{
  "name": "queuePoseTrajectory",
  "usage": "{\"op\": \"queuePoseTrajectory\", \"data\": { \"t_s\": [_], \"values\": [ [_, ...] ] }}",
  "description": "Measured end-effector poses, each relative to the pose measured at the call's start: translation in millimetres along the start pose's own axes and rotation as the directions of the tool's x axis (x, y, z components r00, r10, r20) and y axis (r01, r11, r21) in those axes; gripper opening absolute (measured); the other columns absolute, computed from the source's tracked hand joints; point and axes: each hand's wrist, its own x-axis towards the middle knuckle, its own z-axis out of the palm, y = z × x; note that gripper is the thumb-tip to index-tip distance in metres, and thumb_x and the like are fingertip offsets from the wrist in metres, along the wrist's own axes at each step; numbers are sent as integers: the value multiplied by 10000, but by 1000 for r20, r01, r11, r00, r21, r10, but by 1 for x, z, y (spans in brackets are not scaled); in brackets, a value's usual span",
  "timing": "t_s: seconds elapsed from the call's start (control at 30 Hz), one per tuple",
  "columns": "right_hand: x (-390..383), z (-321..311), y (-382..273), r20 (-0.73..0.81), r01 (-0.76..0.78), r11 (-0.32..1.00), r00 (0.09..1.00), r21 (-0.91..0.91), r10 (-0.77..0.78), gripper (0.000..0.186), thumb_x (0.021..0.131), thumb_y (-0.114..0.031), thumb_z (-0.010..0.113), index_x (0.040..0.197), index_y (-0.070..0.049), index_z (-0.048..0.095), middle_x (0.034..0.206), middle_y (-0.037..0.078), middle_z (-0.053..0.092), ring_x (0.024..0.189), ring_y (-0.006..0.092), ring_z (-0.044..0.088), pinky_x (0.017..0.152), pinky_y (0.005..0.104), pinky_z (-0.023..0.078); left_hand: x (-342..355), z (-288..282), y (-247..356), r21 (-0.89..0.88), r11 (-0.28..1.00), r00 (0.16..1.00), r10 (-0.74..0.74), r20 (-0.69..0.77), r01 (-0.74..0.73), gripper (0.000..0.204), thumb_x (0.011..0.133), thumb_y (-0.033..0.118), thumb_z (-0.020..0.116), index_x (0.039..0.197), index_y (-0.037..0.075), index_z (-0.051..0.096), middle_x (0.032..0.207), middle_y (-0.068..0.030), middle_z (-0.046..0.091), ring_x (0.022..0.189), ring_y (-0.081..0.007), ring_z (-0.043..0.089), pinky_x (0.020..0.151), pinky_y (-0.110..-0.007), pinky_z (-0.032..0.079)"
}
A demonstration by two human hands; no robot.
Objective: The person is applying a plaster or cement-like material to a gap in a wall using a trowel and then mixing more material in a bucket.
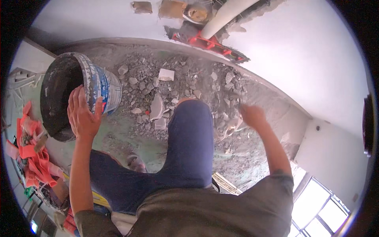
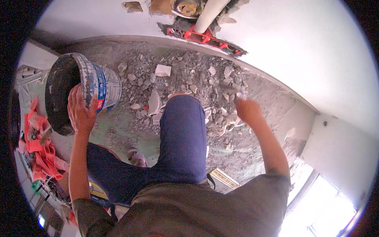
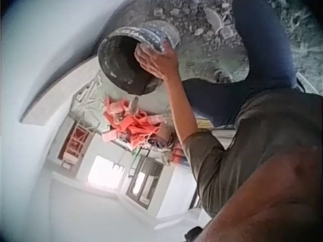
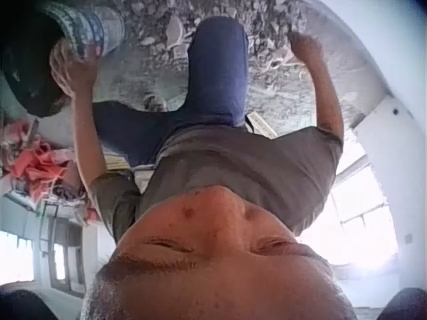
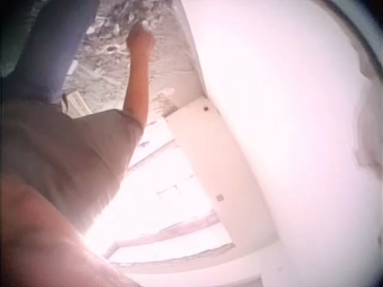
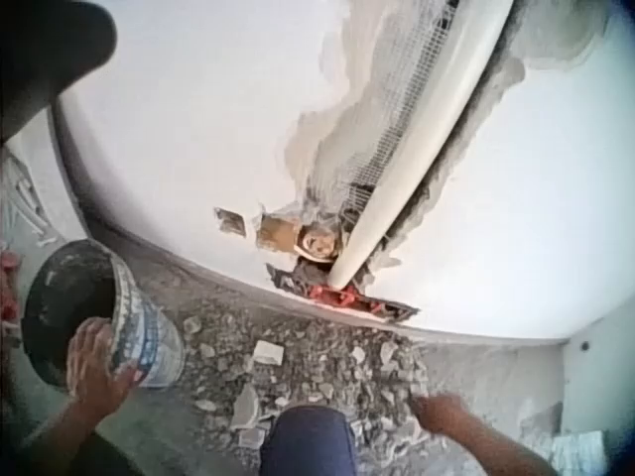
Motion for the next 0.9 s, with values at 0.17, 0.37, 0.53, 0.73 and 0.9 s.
{"op": "queuePoseTrajectory", "data": {
  "t_s": [0.17, 0.37, 0.53, 0.73, 0.9],
  "values": [
    [109, -64, -50, -174, 203, 978, 962, -54, -209, 345, 932, -269, 481, 1259, -177, 543, 941, 174, 688, 875, 350, 673, 739, 491, 542, 4, 2, 1, -15, 1000, 1000, 23, -8, -24, 563, 878, 377, 622, 1263, -15, 498, 1290, -174, 535, 1231, -356, 475, 1009, -438, 387],
    [210, -39, -40, -181, 258, 922, 931, -290, -317, 282, 910, -209, 455, 1125, -147, 627, 1060, 134, 676, 919, 334, 674, 718, 449, 550, 1, 4, 0, 37, 999, 999, 18, -30, -17, 571, 875, 380, 627, 1265, -17, 499, 1282, -179, 541, 1221, -360, 484, 1005, -436, 391],
    [203, -1, 1, -153, 205, 967, 961, -153, -228, 289, 909, -220, 450, 1127, -150, 627, 1055, 154, 671, 937, 358, 660, 784, 475, 537, 1, 3, 1, 24, 1000, 1000, 9, -3, -8, 581, 874, 383, 627, 1272, -20, 493, 1285, -182, 538, 1221, -357, 483, 1008, -436, 388],
    [183, 64, 23, -85, 171, 979, 980, -113, -181, 206, 787, -116, 564, 938, -68, 696, 934, 198, 694, 888, 378, 677, 753, 489, 552, 2, 5, 0, 8, 1000, 1000, -2, 21, 2, 580, 870, 374, 629, 1278, -16, 493, 1299, -180, 528, 1239, -349, 468, 1019, -436, 378],
    [117, 79, 26, -11, 49, 993, 999, 103, -48, 181, 797, -133, 571, 899, -26, 677, 900, 215, 681, 871, 391, 670, 725, 489, 549, 4, 4, 3, -3, 1000, 1000, 0, 25, 0, 576, 867, 367, 632, 1279, -12, 494, 1304, -180, 523, 1246, -350, 463, 1023, -439, 374]
  ]
}}
